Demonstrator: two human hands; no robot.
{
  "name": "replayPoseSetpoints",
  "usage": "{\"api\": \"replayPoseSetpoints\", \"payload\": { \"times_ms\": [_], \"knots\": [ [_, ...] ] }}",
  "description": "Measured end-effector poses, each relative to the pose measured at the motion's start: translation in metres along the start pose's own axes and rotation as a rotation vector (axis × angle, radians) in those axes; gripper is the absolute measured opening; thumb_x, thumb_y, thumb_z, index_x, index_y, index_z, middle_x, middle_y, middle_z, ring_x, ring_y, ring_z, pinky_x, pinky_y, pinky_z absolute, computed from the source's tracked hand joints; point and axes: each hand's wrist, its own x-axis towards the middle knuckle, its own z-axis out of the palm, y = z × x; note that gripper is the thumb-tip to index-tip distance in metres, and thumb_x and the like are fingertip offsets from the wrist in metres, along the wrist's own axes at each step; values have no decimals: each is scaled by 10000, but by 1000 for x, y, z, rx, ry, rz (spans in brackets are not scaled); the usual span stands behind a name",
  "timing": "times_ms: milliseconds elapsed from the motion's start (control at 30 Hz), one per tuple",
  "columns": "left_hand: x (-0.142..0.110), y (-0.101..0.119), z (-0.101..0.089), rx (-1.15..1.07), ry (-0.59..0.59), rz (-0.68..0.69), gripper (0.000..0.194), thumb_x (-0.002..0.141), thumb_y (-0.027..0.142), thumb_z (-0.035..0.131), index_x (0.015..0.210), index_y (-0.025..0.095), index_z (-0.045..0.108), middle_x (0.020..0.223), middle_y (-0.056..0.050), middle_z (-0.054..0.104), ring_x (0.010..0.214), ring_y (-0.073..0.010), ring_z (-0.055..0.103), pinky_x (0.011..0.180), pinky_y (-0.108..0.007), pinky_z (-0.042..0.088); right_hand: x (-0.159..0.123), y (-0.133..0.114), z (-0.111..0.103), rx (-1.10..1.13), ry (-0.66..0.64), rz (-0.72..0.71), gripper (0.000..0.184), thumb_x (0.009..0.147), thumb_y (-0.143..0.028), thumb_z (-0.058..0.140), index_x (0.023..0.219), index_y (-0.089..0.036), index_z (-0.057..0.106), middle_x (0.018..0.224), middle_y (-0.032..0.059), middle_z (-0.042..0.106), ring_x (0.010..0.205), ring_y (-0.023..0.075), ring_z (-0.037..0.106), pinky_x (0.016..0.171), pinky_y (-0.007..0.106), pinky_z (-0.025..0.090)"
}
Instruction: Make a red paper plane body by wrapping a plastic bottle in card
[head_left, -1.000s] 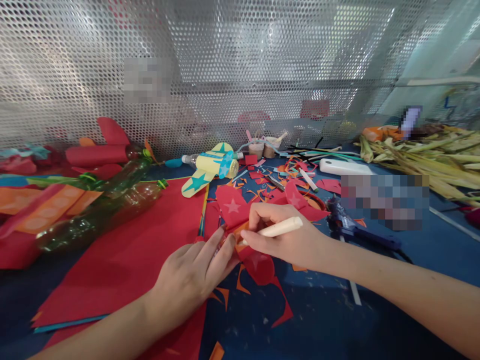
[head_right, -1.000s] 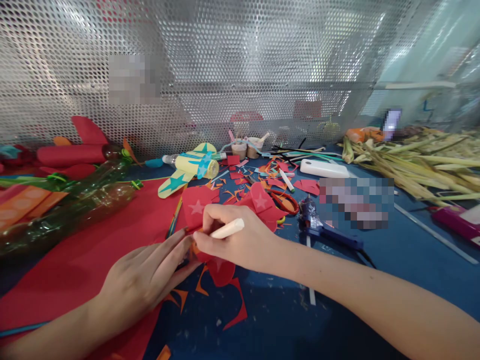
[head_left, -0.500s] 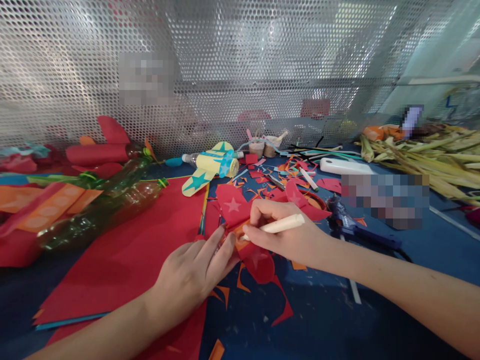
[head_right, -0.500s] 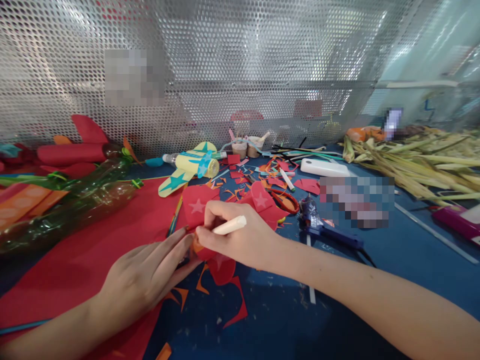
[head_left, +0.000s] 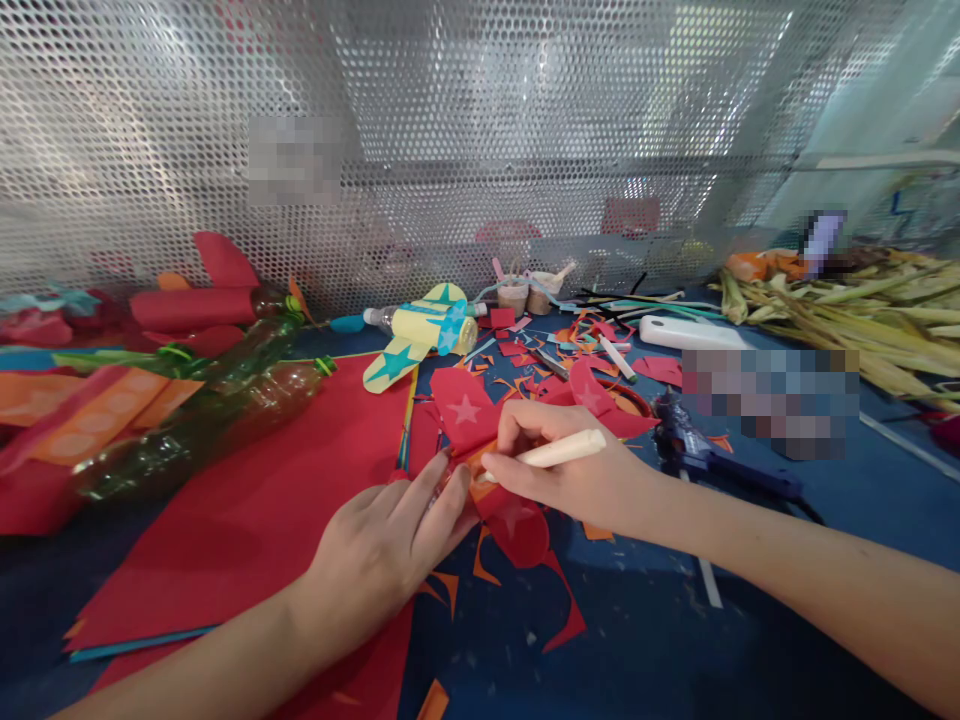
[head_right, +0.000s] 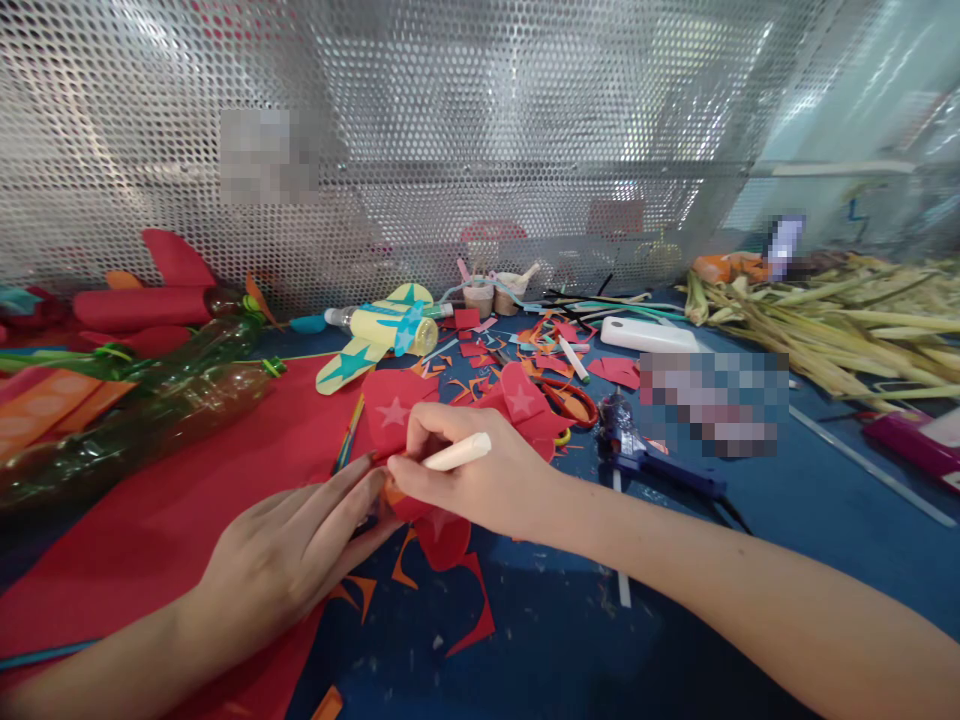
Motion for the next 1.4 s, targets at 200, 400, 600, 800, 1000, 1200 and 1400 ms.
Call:
{"api": "replayPoseSetpoints", "payload": {
  "times_ms": [200, 400, 600, 800, 1000, 1200, 1400],
  "knots": [
    [0, 0, 0, -10, 10, 1, 193, 919, 256, 546, 1046, 113, 572, 905, -134, 752, 602, -197, 703, 481, -279, 528, -1, 0, -1, -16, 1, -6, 187, 816, -209, 601, 694, -193, 461, 578, -87, 446, 483, 53, 363, 469, 183, 305],
    [-1, 0, 1, -6, 14, -1, 188, 932, 261, 525, 1041, 115, 570, 899, -127, 752, 595, -190, 697, 480, -279, 517, 0, -2, -1, -50, 1, -5, 191, 800, -177, 587, 675, -196, 444, 565, -88, 435, 477, 55, 354, 474, 186, 302],
    [-1, -1, 0, -16, 9, -6, 204, 921, 277, 549, 1053, 124, 579, 924, -128, 750, 623, -187, 704, 505, -264, 531, 1, -3, -2, -78, 8, -12, 216, 783, -147, 568, 654, -201, 404, 566, -85, 421, 486, 61, 349, 471, 190, 287],
    [-1, 0, 0, -12, 14, -4, 210, 919, 275, 551, 1060, 121, 575, 923, -127, 751, 621, -191, 707, 500, -270, 533, 1, -3, -3, -84, 4, 4, 207, 786, -174, 572, 659, -204, 412, 561, -82, 423, 484, 68, 350, 464, 193, 283],
    [-1, 0, 1, 2, 8, 4, 218, 925, 270, 540, 1065, 103, 556, 917, -137, 753, 593, -198, 699, 463, -293, 512, 1, -6, -3, -104, 5, -13, 199, 787, -165, 566, 660, -200, 417, 571, -80, 438, 485, 61, 360, 479, 196, 293],
    [-1, 0, 1, 13, -7, -1, 217, 938, 280, 517, 1071, 112, 552, 911, -116, 757, 582, -183, 692, 470, -289, 506, 2, -6, -4, -136, 16, -32, 205, 793, -174, 560, 653, -200, 411, 557, -83, 426, 478, 59, 355, 473, 199, 282],
    [-1, 0, 1, 9, -17, 0, 223, 932, 283, 530, 1073, 113, 553, 934, -121, 756, 609, -188, 702, 497, -289, 516, 2, -7, -5, -177, 23, -21, 210, 767, -147, 554, 643, -200, 394, 554, -82, 428, 478, 56, 357, 487, 201, 293]
  ]
}}
